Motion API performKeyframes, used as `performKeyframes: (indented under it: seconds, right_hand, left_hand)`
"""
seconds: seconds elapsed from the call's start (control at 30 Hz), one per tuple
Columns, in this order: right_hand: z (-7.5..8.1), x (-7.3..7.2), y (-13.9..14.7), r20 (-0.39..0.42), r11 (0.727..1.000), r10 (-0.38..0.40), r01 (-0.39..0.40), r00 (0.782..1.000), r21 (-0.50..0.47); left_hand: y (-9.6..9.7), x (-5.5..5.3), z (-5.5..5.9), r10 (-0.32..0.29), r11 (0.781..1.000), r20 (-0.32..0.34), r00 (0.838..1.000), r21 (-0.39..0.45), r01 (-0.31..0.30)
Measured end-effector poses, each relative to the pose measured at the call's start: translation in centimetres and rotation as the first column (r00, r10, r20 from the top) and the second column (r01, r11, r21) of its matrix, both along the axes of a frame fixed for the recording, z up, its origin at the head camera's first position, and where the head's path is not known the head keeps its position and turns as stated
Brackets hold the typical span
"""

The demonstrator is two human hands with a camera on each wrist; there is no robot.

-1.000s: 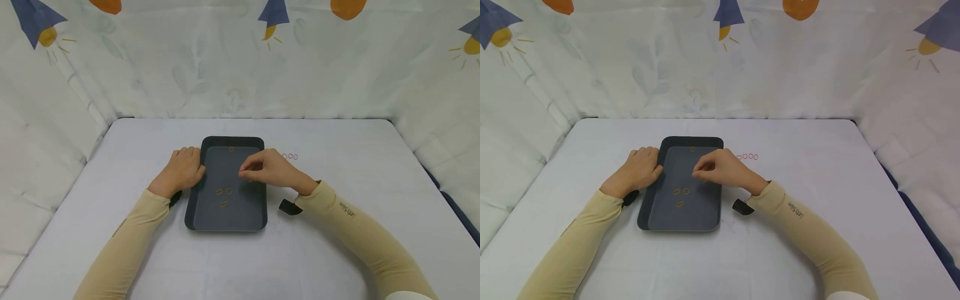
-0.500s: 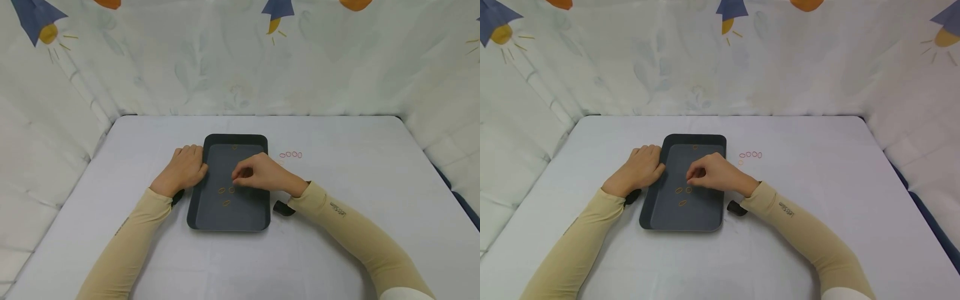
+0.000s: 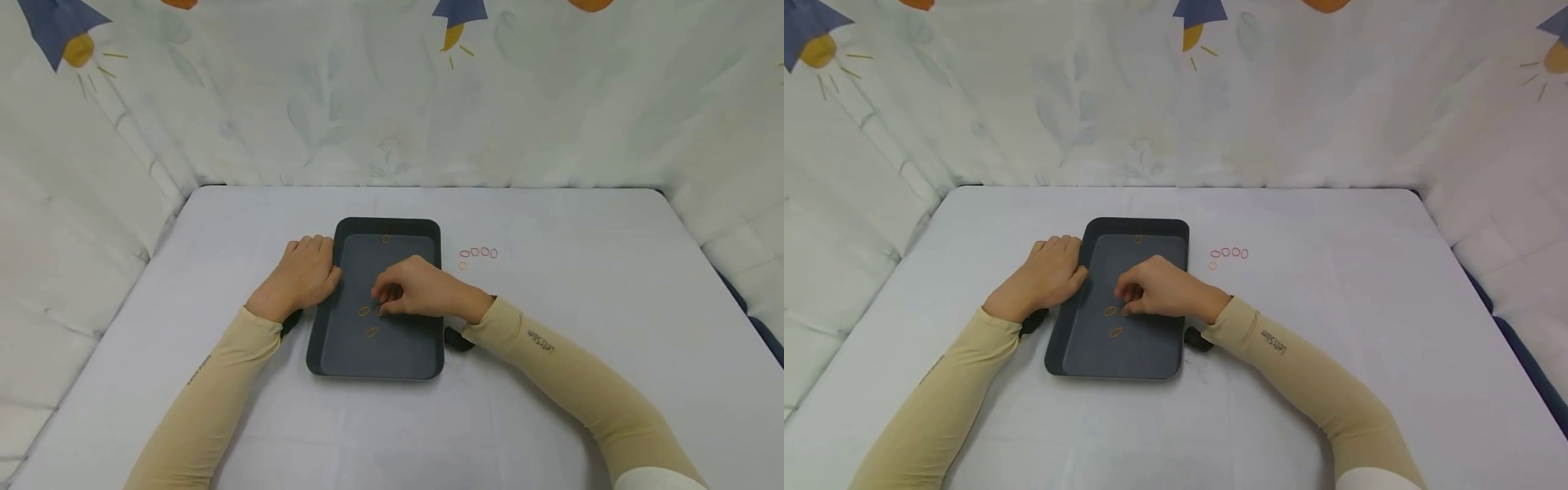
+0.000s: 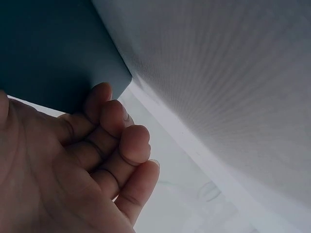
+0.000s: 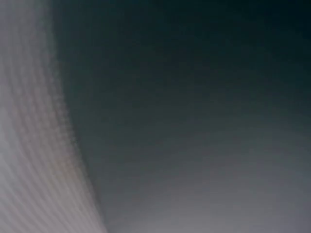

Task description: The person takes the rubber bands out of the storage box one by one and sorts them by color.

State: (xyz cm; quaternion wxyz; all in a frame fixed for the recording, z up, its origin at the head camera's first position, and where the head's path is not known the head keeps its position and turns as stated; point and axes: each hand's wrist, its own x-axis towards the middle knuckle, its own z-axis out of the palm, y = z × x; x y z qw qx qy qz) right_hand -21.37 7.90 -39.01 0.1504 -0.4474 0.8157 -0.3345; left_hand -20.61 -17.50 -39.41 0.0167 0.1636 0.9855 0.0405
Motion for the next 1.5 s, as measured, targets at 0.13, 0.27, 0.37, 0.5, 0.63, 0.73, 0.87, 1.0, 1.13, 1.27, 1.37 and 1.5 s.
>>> performKeyframes:
  seconds: [0.13,0.27,0.37,0.5,0.63,0.73,0.87,1.0,1.13,1.27,1.37,1.5]
  right_hand:
    - [-0.11,-0.06,-0.19,-0.023,0.999,0.020,-0.019,1.000,0.032]
    - [-0.33,-0.12,-0.20,-0.036,0.998,0.038,-0.036,0.999,0.060]
    - [-0.55,-0.19,-0.19,-0.045,0.995,0.061,-0.058,0.997,0.079]
    - [-0.70,-0.25,-0.20,-0.052,0.993,0.083,-0.078,0.995,0.091]
    - [-0.76,-0.26,-0.19,-0.062,0.991,0.092,-0.085,0.994,0.100]
    - [-0.79,-0.26,-0.20,-0.067,0.990,0.097,-0.089,0.993,0.113]
    - [-0.75,-0.19,-0.14,-0.068,0.988,0.099,-0.090,0.993,0.124]
    - [-0.80,-0.16,-0.07,-0.072,0.986,0.111,-0.101,0.991,0.130]
    - [-0.60,-0.09,-0.12,-0.085,0.983,0.132,-0.119,0.988,0.142]
    - [-0.59,-0.07,-0.08,-0.098,0.981,0.142,-0.127,0.985,0.144]
    - [-0.74,-0.12,-0.03,-0.103,0.982,0.147,-0.132,0.984,0.137]
    - [-0.82,-0.16,0.00,-0.106,0.982,0.148,-0.133,0.983,0.131]
  left_hand:
    - [0.07,0.01,0.01,0.001,1.000,0.000,1.000,0.001,-0.001]
    - [0.08,0.05,0.15,0.003,1.000,0.012,1.000,0.004,-0.003]
    - [0.08,0.06,0.21,0.004,1.000,0.019,1.000,0.005,-0.005]
    - [0.07,0.04,0.23,0.003,1.000,0.020,1.000,0.004,-0.003]
    - [0.14,0.13,0.38,0.002,1.000,0.029,1.000,-0.004,-0.002]
    - [0.17,0.15,0.49,0.005,1.000,0.039,0.999,-0.010,-0.004]
    - [0.18,0.01,0.40,0.005,1.000,0.038,0.999,-0.015,-0.005]
    - [0.14,-0.01,0.34,0.006,1.000,0.038,0.999,-0.014,-0.005]
    - [0.02,0.05,0.42,0.006,1.000,0.042,0.999,-0.010,-0.006]
    - [-0.07,0.09,0.37,0.002,1.000,0.035,0.999,0.004,-0.002]
    - [-0.08,0.11,0.29,-0.002,1.000,0.024,1.000,0.015,0.002]
    - [-0.02,0.10,0.23,-0.006,1.000,0.015,1.000,0.019,0.006]
